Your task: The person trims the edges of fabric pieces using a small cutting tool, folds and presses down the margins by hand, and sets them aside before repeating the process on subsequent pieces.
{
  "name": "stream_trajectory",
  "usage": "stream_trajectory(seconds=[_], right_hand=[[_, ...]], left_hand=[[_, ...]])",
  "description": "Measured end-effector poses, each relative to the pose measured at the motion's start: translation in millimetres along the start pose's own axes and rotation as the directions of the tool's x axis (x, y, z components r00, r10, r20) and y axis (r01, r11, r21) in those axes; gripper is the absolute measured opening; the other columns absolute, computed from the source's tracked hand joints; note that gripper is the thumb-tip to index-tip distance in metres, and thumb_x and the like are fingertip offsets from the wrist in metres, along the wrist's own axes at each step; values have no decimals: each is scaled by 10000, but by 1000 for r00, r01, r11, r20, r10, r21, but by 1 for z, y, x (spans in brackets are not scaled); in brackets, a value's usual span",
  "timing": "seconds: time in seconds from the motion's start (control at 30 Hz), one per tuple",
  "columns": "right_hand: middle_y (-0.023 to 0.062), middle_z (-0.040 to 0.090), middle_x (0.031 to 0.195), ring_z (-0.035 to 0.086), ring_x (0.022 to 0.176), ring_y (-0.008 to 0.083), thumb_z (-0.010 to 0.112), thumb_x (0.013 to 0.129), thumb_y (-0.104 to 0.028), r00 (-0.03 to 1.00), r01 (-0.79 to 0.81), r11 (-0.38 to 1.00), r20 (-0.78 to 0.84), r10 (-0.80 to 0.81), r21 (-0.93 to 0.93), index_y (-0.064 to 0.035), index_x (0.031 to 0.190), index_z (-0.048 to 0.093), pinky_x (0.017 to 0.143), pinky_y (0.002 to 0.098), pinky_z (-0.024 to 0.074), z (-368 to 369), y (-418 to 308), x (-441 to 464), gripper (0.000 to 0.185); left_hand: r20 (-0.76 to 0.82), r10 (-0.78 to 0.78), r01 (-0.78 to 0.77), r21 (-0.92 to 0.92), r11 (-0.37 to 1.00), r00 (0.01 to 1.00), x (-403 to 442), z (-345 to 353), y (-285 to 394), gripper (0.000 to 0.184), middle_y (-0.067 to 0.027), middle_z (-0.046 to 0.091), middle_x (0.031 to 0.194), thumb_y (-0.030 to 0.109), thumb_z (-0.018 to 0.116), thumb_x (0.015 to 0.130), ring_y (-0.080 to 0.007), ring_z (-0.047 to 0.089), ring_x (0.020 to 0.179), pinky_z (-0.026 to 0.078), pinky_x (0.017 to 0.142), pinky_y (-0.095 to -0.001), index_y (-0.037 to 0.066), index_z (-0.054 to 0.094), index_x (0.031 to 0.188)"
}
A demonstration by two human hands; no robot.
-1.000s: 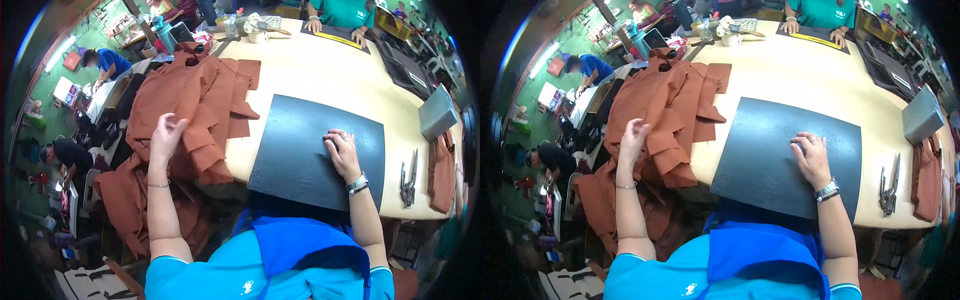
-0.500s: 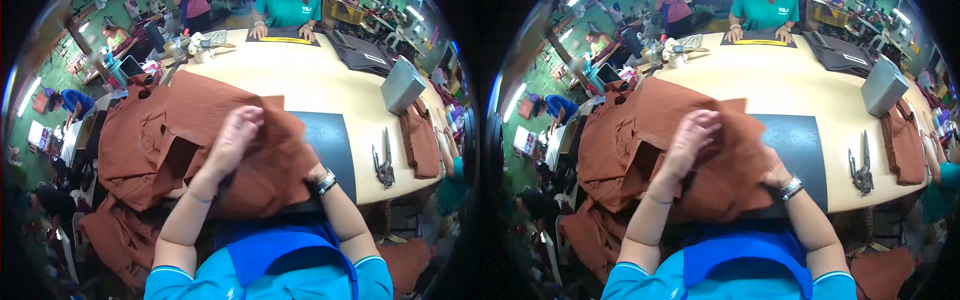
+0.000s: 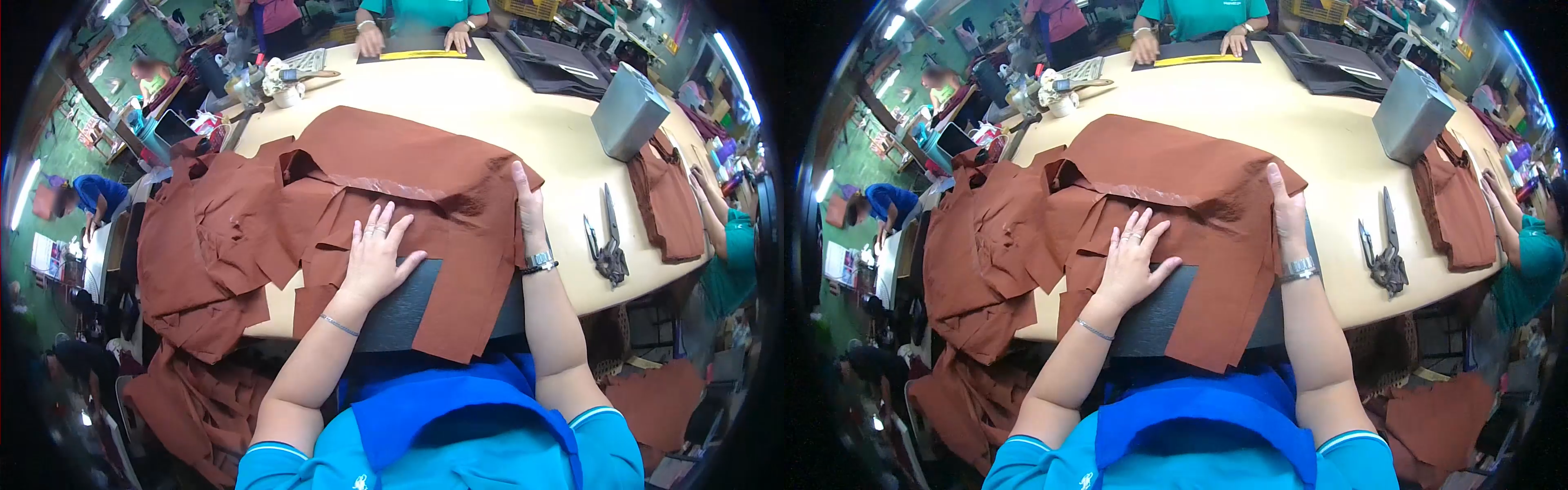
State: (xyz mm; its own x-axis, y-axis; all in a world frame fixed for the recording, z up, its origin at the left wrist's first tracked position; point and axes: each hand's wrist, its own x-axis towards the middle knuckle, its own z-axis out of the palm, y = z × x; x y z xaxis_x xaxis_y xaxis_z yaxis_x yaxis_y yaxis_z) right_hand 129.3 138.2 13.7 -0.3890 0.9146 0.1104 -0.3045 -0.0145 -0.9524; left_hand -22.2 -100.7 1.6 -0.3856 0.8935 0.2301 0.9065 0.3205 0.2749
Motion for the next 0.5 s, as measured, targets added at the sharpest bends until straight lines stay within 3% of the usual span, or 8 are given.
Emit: stream_trajectory(seconds=[0.17, 0.27, 0.3, 0.33, 0.4, 0.43, 0.47, 0.5], right_hand=[[133, 541, 1290, 552, 1185, 194, 741, 878, -62, 976, 218, 952, 23, -218, -213, 57, 1416, 350, 1015, 306, 468, -9, 21, 6, 676], [138, 527, 1308, 542, 1194, 199, 747, 876, -82, 985, 146, 989, -96, -146, -8, 6, 1425, 371, 1004, 313, 478, -12, 15, 6, 671], [137, 529, 1273, 547, 1164, 200, 754, 872, -105, 960, 224, 974, -164, -226, -35, -27, 1427, 387, 997, 312, 483, -7, 12, 4, 670], [138, 528, 1259, 549, 1152, 205, 761, 865, -114, 931, 276, 930, -174, -322, -243, -24, 1421, 396, 993, 317, 485, -3, 9, 2, 672], [142, 526, 1231, 554, 1127, 214, 776, 852, -132, 852, 321, 709, -136, -506, -628, -19, 1409, 412, 987, 328, 489, -1, -1, -3, 675], [143, 556, 1137, 570, 1084, 249, 789, 843, -225, 849, 356, 620, -36, -528, -699, -26, 1385, 452, 946, 355, 502, 0, -6, -6, 669], [138, 600, 1086, 594, 1064, 279, 778, 833, -411, 952, 198, 618, 0, -307, -761, -49, 1365, 492, 918, 399, 501, -3, -15, -12, 705], [134, 621, 1074, 608, 1056, 291, 761, 821, -483, 966, 161, 485, 37, -256, -859, -58, 1366, 497, 917, 406, 498, -2, -12, -13, 740]], left_hand=[[-75, -58, 60, 28, 998, 995, 1, 3, -9, 599, -157, 350, 1561, 467, 599, 938, -327, 304, 1461, 240, 1151, -611, 166, 477, 1442], [-9, -128, 128, 61, 990, 992, 2, 3, -20, 574, -160, 353, 1558, 447, 581, 954, -327, 321, 1452, 248, 1146, -616, 164, 474, 1442], [-2, -137, 136, 84, 987, 991, 3, 2, -22, 593, -165, 359, 1553, 438, 568, 963, -335, 331, 1446, 253, 1144, -617, 173, 427, 1474], [-50, -162, 166, 94, 982, 986, 2, 3, -23, 604, -167, 360, 1552, 436, 569, 963, -339, 332, 1445, 254, 1144, -616, 175, 409, 1484], [-140, -202, 217, 100, 971, 969, 2, 7, -23, 628, -170, 363, 1550, 432, 570, 964, -348, 334, 1443, 254, 1143, -614, 178, 375, 1504], [-161, -228, 241, 64, 969, 960, 3, 9, -25, 660, -173, 363, 1550, 425, 574, 963, -355, 328, 1445, 257, 1142, -611, 179, 330, 1525], [-149, -241, 249, 37, 968, 959, 3, 9, -26, 654, -177, 364, 1549, 417, 583, 959, -356, 320, 1449, 260, 1141, -607, 173, 347, 1518], [-128, -241, 249, 55, 967, 962, 4, 7, -26, 645, -176, 367, 1547, 413, 583, 960, -356, 324, 1446, 262, 1140, -604, 172, 356, 1514]])
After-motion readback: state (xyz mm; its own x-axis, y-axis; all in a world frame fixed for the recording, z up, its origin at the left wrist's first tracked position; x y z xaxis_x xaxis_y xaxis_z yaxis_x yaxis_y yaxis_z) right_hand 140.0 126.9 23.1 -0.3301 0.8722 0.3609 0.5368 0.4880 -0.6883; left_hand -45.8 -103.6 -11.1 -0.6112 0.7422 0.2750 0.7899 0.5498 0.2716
